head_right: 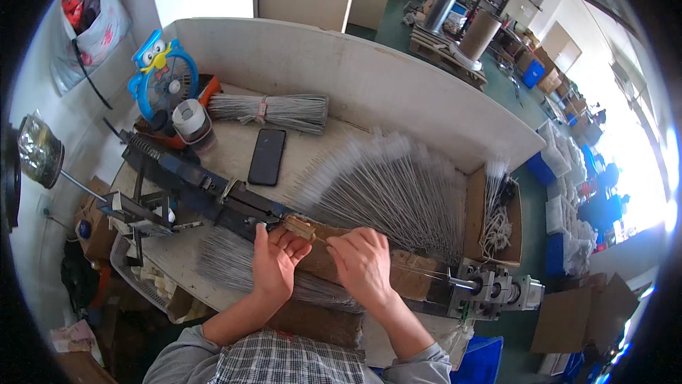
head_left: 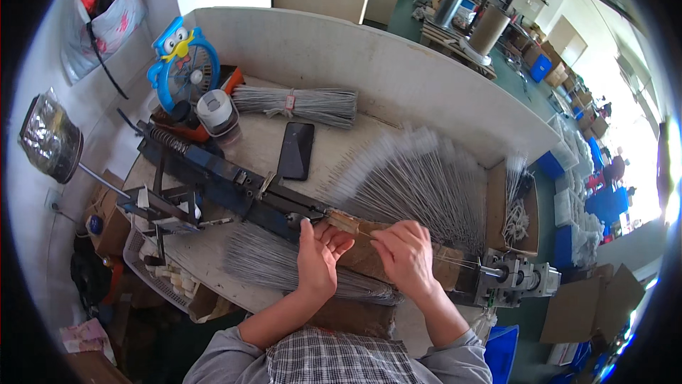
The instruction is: The person manufactures twisted wire brushes by placing metal wires and bristles into a twisting machine, operating the machine to twist them together, and removing the completed brushes.
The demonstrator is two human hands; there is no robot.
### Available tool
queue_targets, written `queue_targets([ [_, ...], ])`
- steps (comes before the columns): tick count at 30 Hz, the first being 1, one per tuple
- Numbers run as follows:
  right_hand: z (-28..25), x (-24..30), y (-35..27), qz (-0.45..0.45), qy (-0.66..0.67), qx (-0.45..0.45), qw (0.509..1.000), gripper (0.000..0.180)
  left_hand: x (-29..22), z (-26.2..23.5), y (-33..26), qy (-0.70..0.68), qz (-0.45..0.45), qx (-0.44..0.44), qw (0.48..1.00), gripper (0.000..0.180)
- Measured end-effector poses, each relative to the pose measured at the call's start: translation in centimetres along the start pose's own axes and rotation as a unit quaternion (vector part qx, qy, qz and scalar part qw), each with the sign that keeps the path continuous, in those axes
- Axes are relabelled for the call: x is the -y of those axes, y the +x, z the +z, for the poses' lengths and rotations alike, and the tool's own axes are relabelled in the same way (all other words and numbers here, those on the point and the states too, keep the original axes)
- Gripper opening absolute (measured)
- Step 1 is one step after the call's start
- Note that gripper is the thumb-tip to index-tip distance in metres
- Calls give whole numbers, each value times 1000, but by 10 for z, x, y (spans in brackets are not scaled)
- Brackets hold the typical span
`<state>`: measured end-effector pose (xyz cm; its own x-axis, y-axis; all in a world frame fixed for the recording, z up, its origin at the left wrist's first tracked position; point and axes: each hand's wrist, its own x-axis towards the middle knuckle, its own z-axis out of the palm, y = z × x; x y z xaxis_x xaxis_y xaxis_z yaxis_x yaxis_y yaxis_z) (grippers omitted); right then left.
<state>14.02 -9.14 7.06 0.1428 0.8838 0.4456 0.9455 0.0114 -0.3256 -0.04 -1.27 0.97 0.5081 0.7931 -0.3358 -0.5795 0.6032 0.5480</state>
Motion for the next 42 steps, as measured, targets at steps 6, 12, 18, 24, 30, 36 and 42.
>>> queue_targets([
  [6, 2, 2, -10, 23, 14, -29, 999, 14, -3, 4, -4, 63, -22, 6, 998, 70],
  [12, -22, -3, -14, 12, 41, -49, 998, 14, -9, 12, -5, 118, -13, 7, 993, 74],
  [18, 2, -17, -92, 135, 83, 114, 981, 14, 3, -11, -19, 187, -56, -17, 981, 51],
  [24, 3, -23, -105, 133, 103, 120, 978, 17, -64, -75, -28, 223, 109, -102, 963, 24],
  [30, 26, -3, -105, 68, -4, 144, 987, 13, -174, -237, -31, -22, 187, -340, 921, 25],
  [36, 14, -28, -92, 137, 44, 219, 965, 10, -262, -311, -33, 86, 254, -493, 828, 40],
  [42, -27, -15, -88, 126, 29, 219, 967, 8, -188, -260, -35, 143, 212, -429, 866, 34],
])
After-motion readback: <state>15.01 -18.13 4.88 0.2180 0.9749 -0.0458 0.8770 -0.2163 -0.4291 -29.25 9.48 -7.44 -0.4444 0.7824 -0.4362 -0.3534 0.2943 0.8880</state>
